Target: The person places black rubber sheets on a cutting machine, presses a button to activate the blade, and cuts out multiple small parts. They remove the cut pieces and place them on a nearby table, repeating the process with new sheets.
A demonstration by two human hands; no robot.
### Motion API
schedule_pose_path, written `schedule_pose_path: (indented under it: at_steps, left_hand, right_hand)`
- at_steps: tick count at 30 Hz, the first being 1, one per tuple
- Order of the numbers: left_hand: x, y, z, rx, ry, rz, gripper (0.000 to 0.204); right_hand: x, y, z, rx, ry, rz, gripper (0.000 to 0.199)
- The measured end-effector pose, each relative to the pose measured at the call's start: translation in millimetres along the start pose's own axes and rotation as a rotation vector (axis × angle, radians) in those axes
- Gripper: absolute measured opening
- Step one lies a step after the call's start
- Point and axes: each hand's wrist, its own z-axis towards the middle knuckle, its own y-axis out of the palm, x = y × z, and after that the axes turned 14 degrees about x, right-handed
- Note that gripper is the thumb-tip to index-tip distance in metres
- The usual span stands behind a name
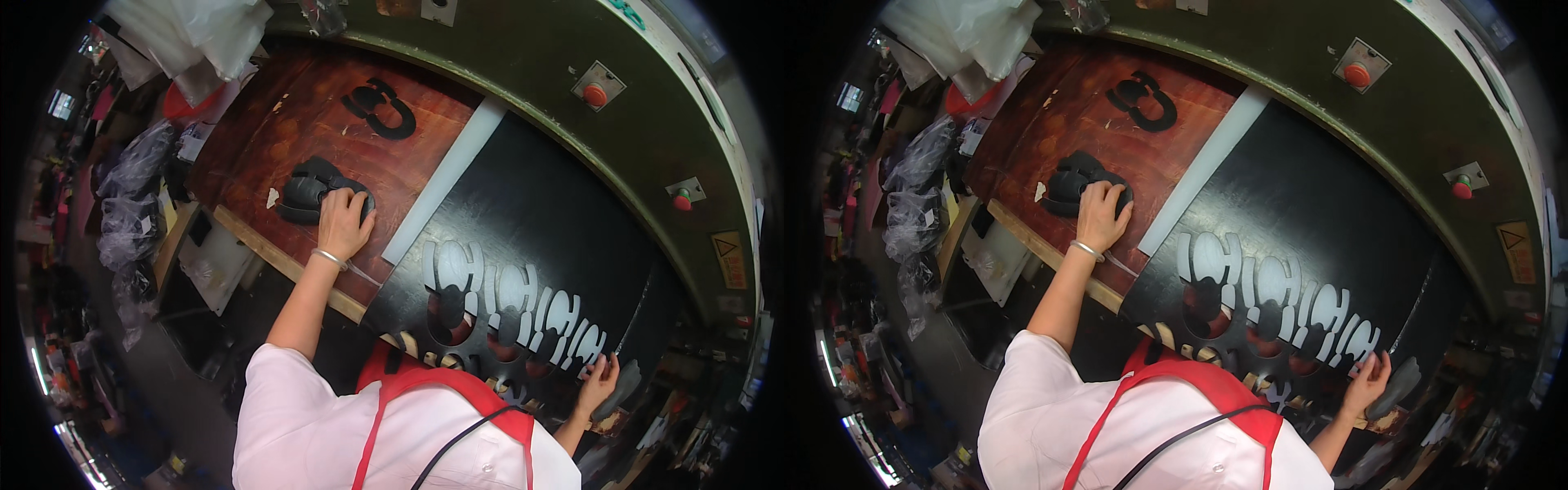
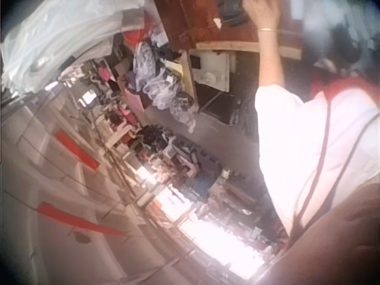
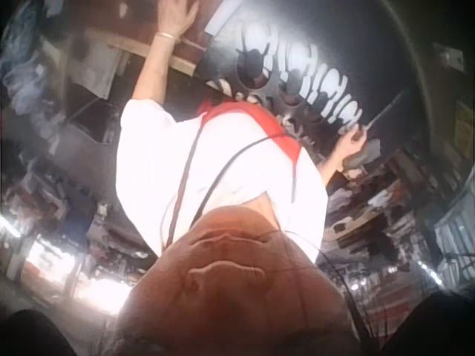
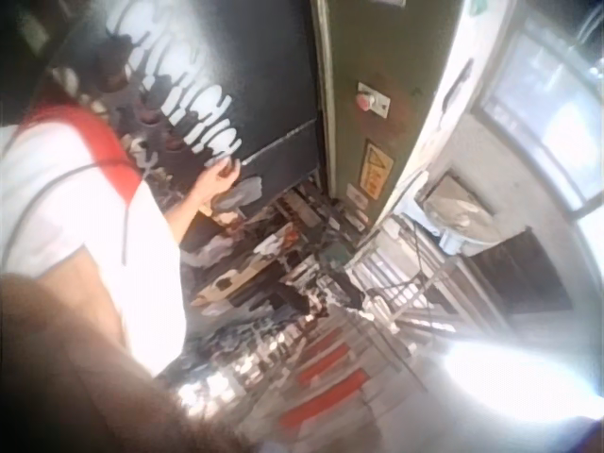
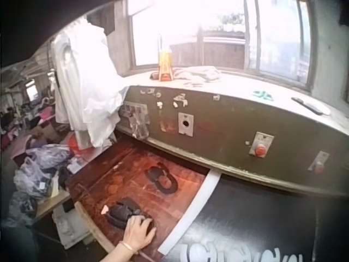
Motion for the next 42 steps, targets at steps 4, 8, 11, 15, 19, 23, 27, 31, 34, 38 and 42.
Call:
schedule_pose_path:
  at_steps: [4,8,11,15,19,23,27,31,34,38,42]
  left_hand:
    - [37,15,2,0.068,-0.027,-0.056,0.035]
    - [96,58,10,-0.121,0.162,-0.317,0.047]
    - [117,87,13,-0.265,0.116,-0.154,0.053]
    - [126,88,-12,-0.351,0.155,-0.021,0.057]
    - [133,64,-39,-0.424,0.122,0.02,0.057]
    - [141,55,-39,-0.409,0.139,0.031,0.056]
    - [141,55,-35,-0.354,0.122,0.001,0.057]
    - [134,55,-39,-0.324,0.066,-0.075,0.059]
    - [131,58,-41,-0.294,0.03,-0.128,0.06]
    - [130,62,-37,-0.282,0.008,-0.166,0.062]
    - [129,68,-32,-0.297,0.035,-0.164,0.06]
  right_hand:
    - [60,-71,26,0.287,-0.331,-0.803,0.042]
    - [111,-107,29,0.335,-0.134,-1.085,0.05]
    - [132,-120,39,0.334,-0.264,-0.931,0.061]
    - [144,-120,59,0.325,-0.434,-0.79,0.067]
    - [131,-108,68,0.364,-0.222,-0.556,0.071]
    - [75,-84,54,0.304,0.014,-0.207,0.066]
    - [-11,-14,9,0.041,-0.109,0.259,0.071]
    - [-99,106,-29,-0.341,-0.075,0.478,0.082]
    - [-143,191,-50,-0.457,-0.241,0.272,0.074]
    - [-158,250,-92,-0.27,-0.7,-0.249,0.073]
    - [-150,260,-90,-0.242,-0.711,-0.177,0.079]
